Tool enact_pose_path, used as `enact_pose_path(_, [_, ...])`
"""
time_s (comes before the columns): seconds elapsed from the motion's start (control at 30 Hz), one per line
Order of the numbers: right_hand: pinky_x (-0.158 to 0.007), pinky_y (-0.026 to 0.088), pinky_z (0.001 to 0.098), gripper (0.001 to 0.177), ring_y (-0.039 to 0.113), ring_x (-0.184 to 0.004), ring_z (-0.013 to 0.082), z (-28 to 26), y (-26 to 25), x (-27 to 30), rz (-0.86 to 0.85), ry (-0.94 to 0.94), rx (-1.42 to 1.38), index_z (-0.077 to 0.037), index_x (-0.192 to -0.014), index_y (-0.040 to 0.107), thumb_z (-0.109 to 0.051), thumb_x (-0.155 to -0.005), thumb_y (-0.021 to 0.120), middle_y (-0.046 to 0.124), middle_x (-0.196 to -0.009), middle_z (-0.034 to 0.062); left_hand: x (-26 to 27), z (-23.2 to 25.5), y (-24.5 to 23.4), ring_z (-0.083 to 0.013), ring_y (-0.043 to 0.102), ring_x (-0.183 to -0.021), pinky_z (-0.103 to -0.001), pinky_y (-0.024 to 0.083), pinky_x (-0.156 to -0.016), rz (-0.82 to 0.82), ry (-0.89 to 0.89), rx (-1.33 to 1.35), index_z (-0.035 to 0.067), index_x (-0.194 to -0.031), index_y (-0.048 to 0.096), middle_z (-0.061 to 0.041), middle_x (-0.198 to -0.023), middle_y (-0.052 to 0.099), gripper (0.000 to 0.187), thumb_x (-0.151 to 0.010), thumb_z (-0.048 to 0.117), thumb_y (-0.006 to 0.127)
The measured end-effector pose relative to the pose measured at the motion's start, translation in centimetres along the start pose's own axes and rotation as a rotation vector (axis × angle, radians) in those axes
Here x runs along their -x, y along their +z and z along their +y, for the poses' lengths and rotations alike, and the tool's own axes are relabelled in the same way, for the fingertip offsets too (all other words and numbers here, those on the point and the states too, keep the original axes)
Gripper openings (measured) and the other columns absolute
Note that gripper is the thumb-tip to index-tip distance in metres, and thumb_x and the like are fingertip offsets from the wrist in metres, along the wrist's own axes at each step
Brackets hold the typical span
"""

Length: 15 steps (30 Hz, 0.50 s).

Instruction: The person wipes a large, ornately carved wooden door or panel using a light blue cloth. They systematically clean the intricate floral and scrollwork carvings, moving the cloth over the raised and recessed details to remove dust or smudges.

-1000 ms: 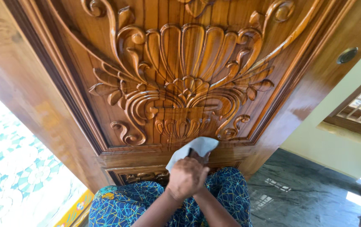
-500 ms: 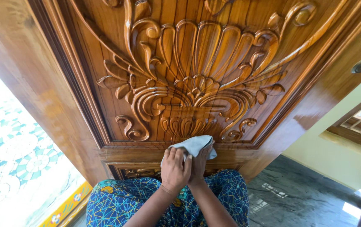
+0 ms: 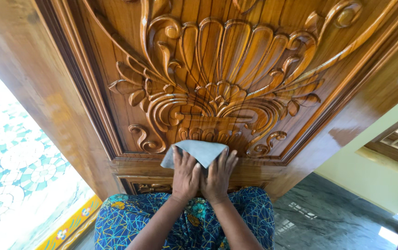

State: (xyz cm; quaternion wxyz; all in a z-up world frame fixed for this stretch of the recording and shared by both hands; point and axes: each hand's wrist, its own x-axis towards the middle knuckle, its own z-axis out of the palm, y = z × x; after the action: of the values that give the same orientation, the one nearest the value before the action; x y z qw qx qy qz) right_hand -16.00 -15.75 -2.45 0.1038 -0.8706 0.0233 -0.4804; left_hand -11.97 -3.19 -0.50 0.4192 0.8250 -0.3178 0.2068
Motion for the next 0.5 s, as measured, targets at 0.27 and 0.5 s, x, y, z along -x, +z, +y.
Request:
enact_pose_path(0.27, [-0.125, -0.005, 0.0710, 0.067, 0.002, -0.157, 0.0496, 6.7, 2.2, -1.4, 0.330, 0.100, -0.026, -0.001, -0.151, 0.036, -0.054, -0.110, 0.040, 0.022, -0.167, 0.0242, -4.0, -1.4, 0.0, -0.0545, 0.019, -0.146, -0.071, 0.014, -0.116, 0.061, -0.032, -0.392, 0.011, -0.145, 0.053, -0.025, -0.153, 0.040, 0.056, -0.099, 0.044, 0.047])
enact_pose_path(0.5, [-0.123, -0.003, 0.0718, 0.074, -0.004, -0.156, 0.0527, 12.8, 5.8, 0.2, 0.250, 0.032, 0.258, 0.000, -0.157, 0.029, -0.056, -0.109, 0.029, 0.015, -0.169, 0.0250, -9.4, -1.8, -1.7, -0.0530, 0.027, -0.147, -0.071, 0.016, -0.116, 0.242, 0.193, -0.503, 0.020, -0.137, 0.061, -0.016, -0.149, 0.046, 0.060, -0.093, 0.060, 0.054])
